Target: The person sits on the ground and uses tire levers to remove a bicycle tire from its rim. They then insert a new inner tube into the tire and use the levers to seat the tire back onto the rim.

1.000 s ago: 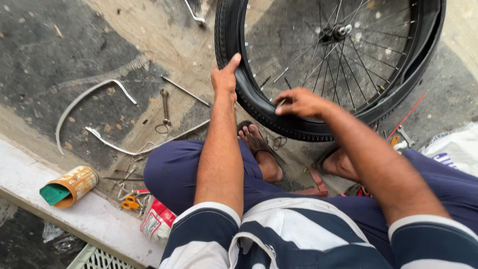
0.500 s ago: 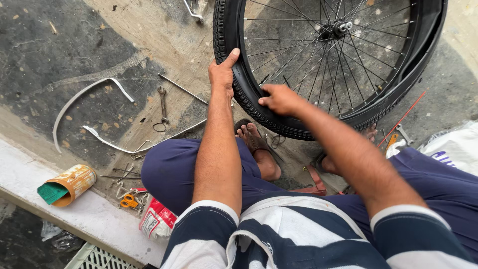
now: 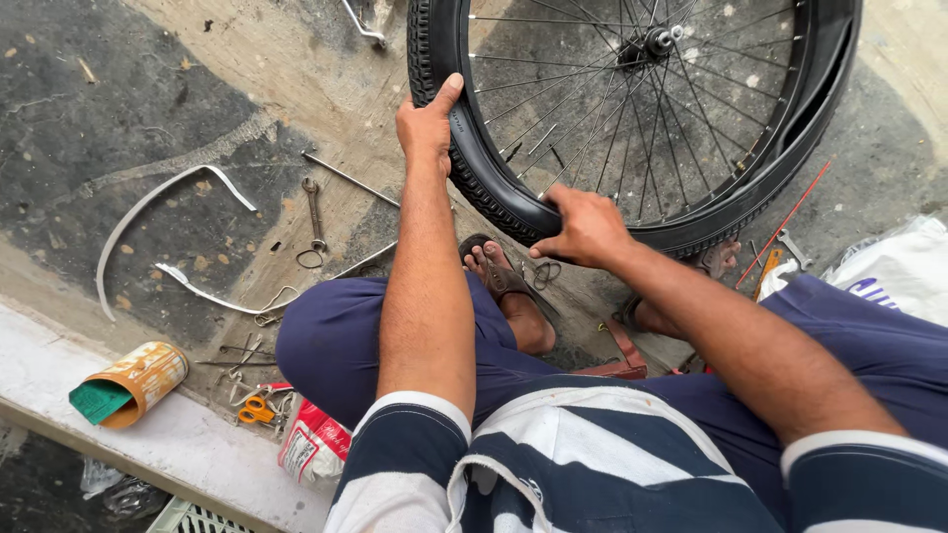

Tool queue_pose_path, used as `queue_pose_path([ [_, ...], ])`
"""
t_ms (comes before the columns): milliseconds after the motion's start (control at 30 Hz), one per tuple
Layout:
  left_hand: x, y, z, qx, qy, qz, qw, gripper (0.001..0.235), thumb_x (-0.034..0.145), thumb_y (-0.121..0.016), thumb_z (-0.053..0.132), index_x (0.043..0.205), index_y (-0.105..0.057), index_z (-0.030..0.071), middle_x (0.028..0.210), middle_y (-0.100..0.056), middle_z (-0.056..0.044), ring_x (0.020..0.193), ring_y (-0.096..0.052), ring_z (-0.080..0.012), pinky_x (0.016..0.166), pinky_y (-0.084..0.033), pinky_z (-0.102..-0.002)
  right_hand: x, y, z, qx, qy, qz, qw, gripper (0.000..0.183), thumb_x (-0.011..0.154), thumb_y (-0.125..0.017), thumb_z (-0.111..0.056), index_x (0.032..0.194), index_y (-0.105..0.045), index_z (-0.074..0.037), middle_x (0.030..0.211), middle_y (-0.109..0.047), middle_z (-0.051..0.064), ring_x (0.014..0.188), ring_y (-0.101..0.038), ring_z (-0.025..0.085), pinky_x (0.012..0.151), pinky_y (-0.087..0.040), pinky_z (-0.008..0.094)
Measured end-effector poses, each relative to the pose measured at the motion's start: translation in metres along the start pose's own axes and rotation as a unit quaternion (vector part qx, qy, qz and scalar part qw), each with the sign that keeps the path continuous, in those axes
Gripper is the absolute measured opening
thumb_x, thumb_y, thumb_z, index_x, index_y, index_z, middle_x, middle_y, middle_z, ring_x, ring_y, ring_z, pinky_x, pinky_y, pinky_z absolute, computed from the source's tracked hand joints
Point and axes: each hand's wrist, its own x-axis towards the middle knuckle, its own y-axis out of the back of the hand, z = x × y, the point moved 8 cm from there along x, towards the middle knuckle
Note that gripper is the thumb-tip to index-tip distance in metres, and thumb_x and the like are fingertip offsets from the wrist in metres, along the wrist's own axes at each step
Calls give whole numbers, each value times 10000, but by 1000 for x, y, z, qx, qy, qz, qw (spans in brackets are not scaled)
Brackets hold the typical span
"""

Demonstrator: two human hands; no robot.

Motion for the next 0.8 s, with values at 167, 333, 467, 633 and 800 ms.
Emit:
queue_pose_path([
  [167, 0, 5, 19, 123, -73, 36, 989, 704, 683, -918, 398, 1184, -653, -20, 1093, -734, -169, 941, -722, -250, 816, -605, -406, 26, -5, 14, 106, 39, -59, 992, 670, 758, -838, -484, 1283, -648, -114, 1111, -754, 160, 1043, -736, 340, 914, -572, 458],
  [333, -28, 28, -20, 174, -20, 102, 979, 941, 696, -874, 600, 1306, -574, -50, 1273, -633, -214, 1167, -625, -316, 999, -495, -446, 52, -13, 47, 120, 52, -88, 987, 534, 967, -662, -440, 1385, -606, -114, 1264, -722, 144, 1137, -699, 306, 979, -539, 428],
  [467, -29, 27, -46, 92, 13, 64, 994, 904, 709, -883, 580, 1263, -614, -83, 1247, -676, -201, 1144, -670, -312, 1004, -514, -425, 94, -55, 50, 204, 76, -237, 947, 602, 978, -639, -442, 1469, -520, -115, 1393, -630, 133, 1269, -592, 301, 1032, -466, 419],
  [633, -15, 17, -57, -44, 42, -39, 997, 703, 758, -890, 431, 1167, -705, -110, 1035, -732, -197, 835, -699, -288, 743, -587, -421, 100, -75, 57, 257, 17, -206, 944, 583, 919, -657, -426, 1408, -588, -116, 1301, -699, 155, 1187, -654, 336, 971, -530, 442],
  [800, -21, 10, -56, -58, 71, -71, 993, 660, 736, -892, 399, 1163, -702, -68, 1048, -758, -147, 881, -740, -253, 781, -614, -394, 56, -47, 26, 13, -99, -47, 994, 434, 943, -614, -439, 1287, -641, -175, 1134, -707, 198, 1094, -661, 387, 899, -516, 531],
])
